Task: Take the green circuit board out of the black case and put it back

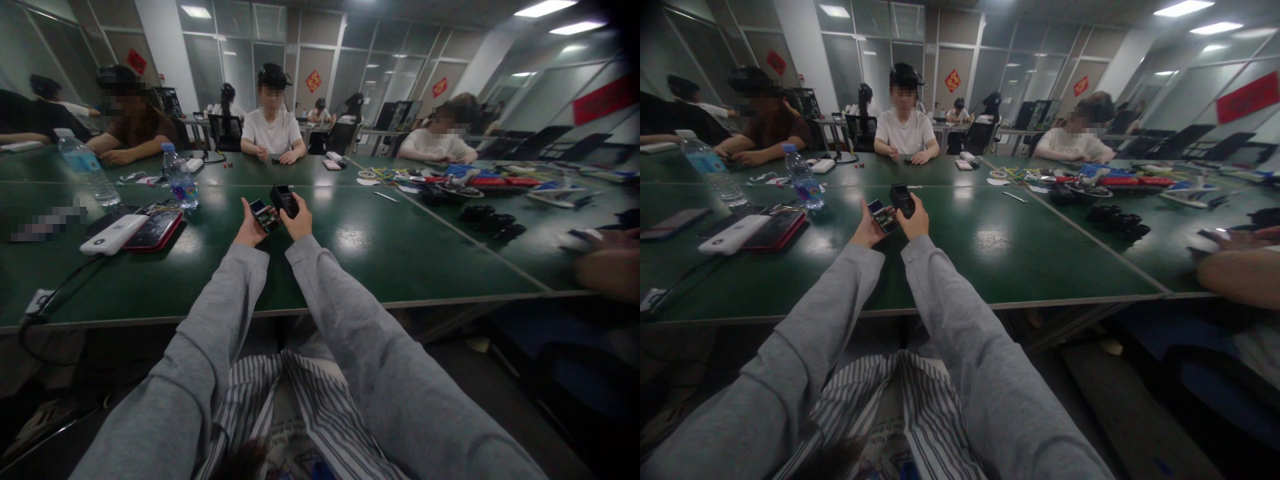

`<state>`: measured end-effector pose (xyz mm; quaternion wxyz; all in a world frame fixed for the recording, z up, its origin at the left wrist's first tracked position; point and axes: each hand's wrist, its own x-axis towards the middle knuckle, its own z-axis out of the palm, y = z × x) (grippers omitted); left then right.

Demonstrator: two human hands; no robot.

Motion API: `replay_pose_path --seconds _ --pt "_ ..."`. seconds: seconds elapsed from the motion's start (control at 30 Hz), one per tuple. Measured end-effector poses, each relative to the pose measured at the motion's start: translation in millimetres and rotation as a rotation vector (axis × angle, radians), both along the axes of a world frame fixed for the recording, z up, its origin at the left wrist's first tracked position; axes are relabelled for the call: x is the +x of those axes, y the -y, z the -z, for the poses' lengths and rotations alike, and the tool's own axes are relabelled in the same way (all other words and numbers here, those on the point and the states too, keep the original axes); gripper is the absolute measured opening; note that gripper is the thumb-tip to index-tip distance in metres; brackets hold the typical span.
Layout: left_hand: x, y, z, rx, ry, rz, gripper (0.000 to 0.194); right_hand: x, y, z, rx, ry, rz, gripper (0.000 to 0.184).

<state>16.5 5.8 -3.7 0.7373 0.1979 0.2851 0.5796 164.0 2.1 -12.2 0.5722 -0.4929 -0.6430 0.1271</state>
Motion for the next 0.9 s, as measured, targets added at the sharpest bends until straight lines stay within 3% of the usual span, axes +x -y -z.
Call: replay_pose_path --seconds 0.17,0.33,0.43,0.63,0.9 --pt "0 -5 3.8 0.018 -0.005 0.009 0.062 -1 -6 8.7 -0.008 -0.008 -0.092 0.066" --pt "0 -3 5.6 0.02 -0.025 0.046 0.04 -5 -15 14.6 -0.072 -0.155 -0.166 0.062" --pt "0 2 2.7 0.01 -0.04 0.052 0.036 -5 -20 13.7 -0.098 -0.24 -0.218 0.058" --pt "-1 5 -0.6 0.023 -0.058 0.045 0.025 -2 -30 20.5 -0.177 -0.34 -0.265 0.066" --pt "-2 2 4.1 0.029 -0.098 0.065 0.022 -1 -33 28.7 -0.266 -0.293 -0.279 0.072"
